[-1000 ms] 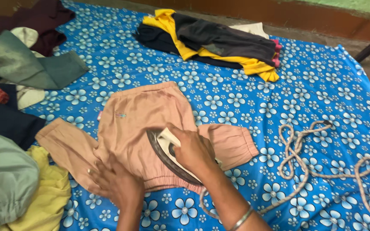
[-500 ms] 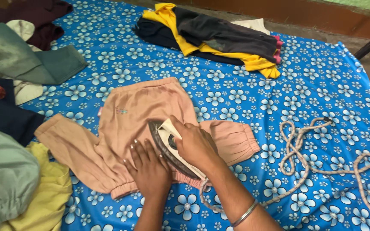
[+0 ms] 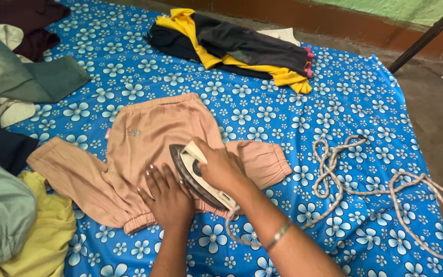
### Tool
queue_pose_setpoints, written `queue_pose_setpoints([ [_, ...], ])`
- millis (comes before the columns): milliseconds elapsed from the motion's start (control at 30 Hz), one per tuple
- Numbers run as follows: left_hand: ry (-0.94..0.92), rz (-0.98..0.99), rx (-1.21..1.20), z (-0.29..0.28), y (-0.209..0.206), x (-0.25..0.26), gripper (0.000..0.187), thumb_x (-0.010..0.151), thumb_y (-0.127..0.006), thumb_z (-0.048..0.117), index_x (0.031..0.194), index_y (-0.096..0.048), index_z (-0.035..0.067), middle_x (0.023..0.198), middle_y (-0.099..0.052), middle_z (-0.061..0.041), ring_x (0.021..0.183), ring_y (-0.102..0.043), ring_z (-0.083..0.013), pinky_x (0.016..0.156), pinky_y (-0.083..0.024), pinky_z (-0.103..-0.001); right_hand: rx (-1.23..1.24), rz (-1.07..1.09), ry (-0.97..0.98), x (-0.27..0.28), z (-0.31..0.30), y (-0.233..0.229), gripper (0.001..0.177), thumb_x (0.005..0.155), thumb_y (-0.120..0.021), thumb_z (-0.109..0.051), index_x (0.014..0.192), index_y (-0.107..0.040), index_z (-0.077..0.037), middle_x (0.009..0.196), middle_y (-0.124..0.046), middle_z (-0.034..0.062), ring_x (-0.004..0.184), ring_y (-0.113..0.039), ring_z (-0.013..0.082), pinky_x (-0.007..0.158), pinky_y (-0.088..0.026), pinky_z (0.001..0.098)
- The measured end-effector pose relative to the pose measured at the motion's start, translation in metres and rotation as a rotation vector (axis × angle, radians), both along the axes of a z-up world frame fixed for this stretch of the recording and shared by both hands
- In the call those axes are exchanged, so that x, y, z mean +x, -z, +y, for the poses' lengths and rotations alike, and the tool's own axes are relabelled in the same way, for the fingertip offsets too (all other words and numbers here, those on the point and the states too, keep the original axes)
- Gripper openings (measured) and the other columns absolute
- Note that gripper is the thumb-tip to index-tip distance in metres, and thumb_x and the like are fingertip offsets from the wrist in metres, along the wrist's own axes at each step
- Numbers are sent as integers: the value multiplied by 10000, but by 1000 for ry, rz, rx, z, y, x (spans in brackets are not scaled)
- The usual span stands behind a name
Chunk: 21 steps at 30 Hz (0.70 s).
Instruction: The person irons a pair of light pink pants laid out on a blue floral bedsheet. They use a white electric iron to smooth the fabric, moving it back and forth across the legs and waist area. The person occasionally adjusts the pants with their left hand to ensure even coverage.
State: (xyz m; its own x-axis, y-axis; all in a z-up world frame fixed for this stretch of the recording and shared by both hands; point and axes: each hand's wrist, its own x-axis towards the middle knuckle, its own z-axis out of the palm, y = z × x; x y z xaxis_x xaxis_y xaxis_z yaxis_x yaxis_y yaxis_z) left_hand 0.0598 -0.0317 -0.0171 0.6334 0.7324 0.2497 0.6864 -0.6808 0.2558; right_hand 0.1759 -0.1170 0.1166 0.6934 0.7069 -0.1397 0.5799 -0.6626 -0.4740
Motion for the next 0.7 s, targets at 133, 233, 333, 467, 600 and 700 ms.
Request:
queue_pose_setpoints([
  [133, 0, 13, 17, 0, -2, 1, 658, 948, -465, 374, 1524, -429, 60, 1632, -334, -204, 1543, -245, -340, 1214, -151, -607, -23, -137, 28, -4, -5, 5, 725, 904, -625, -215, 1573, -346, -191, 1004, -708, 235, 901, -711, 420, 805, -553, 532],
  [233, 1, 17, 22, -2, -2, -1, 657, 948, -468, 370, 1525, -426, 59, 1630, -334, -208, 1536, -251, -349, 1204, -160, -612, -30, -150, 70, 2, 8, 10, 727, 913, -615, -216, 1583, -333, -199, 1024, -710, 219, 914, -710, 406, 813, -545, 530],
  [333, 0, 21, 15, -2, -4, -1, 660, 948, -464, 368, 1528, -420, 58, 1624, -334, -209, 1527, -255, -357, 1202, -156, -615, -41, -144, 85, 3, 16, 9, 749, 910, -619, -228, 1592, -309, -216, 1029, -709, 217, 942, -701, 402, 819, -542, 525],
  [467, -8, -2, 4, -1, -8, 1, 654, 945, -458, 374, 1521, -419, 64, 1610, -333, -215, 1517, -253, -358, 1195, -146, -624, -126, -78, 75, -1, 6, -1, 764, 919, -619, -250, 1603, -277, -262, 1033, -708, 210, 959, -691, 411, 844, -532, 531],
  [600, -15, 11, 6, -1, -7, 1, 641, 946, -452, 371, 1514, -425, 75, 1614, -336, -206, 1521, -253, -350, 1199, -147, -621, -120, -65, 119, -18, -21, -5, 740, 932, -617, -257, 1591, -280, -243, 1069, -694, 210, 940, -702, 414, 796, -553, 535],
  [700, -25, 35, 4, -2, -3, -1, 641, 950, -454, 382, 1515, -424, 80, 1614, -338, -207, 1521, -256, -347, 1198, -158, -616, -150, -112, 163, -16, -19, -1, 716, 961, -594, -254, 1600, -275, -214, 1045, -711, 208, 937, -713, 398, 800, -561, 523],
])
